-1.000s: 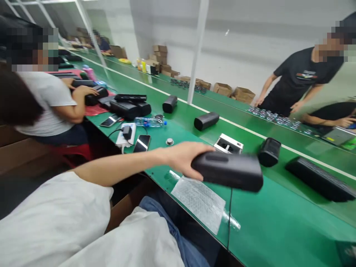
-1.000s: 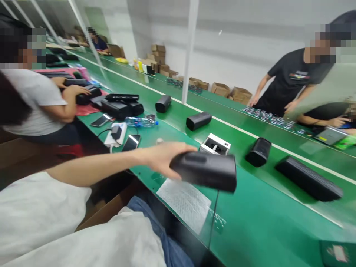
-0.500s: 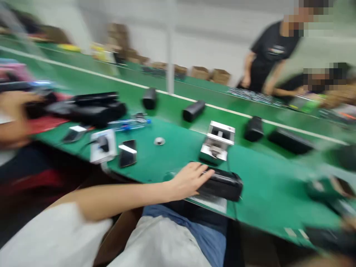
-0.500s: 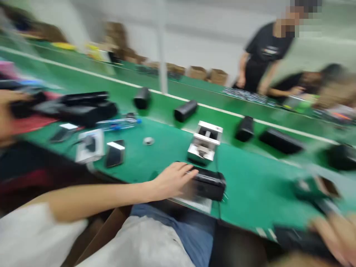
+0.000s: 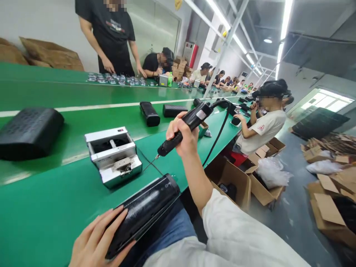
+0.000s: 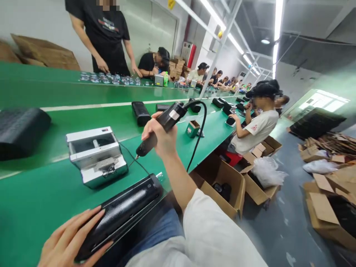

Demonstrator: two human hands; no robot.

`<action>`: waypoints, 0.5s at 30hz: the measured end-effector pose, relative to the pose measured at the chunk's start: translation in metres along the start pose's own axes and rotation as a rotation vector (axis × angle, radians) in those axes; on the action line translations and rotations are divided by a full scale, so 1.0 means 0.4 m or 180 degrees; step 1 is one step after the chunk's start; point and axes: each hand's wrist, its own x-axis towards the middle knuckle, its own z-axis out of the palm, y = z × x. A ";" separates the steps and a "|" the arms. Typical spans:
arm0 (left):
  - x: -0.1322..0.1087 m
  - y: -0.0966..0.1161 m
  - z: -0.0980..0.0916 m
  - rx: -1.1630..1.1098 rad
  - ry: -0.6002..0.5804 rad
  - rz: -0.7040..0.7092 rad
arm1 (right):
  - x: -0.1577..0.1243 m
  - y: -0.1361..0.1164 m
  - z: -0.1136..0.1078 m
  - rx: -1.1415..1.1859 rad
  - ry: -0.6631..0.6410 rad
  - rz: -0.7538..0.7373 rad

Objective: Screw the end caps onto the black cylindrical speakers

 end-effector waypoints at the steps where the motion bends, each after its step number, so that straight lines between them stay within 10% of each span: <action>1: 0.005 0.001 -0.007 -0.0009 -0.0031 0.0006 | 0.002 0.006 0.009 0.0002 0.0004 0.0005; 15: -0.026 0.006 -0.018 -0.0671 -0.0115 0.0189 | 0.036 0.029 0.138 -0.0425 -0.0535 -0.0627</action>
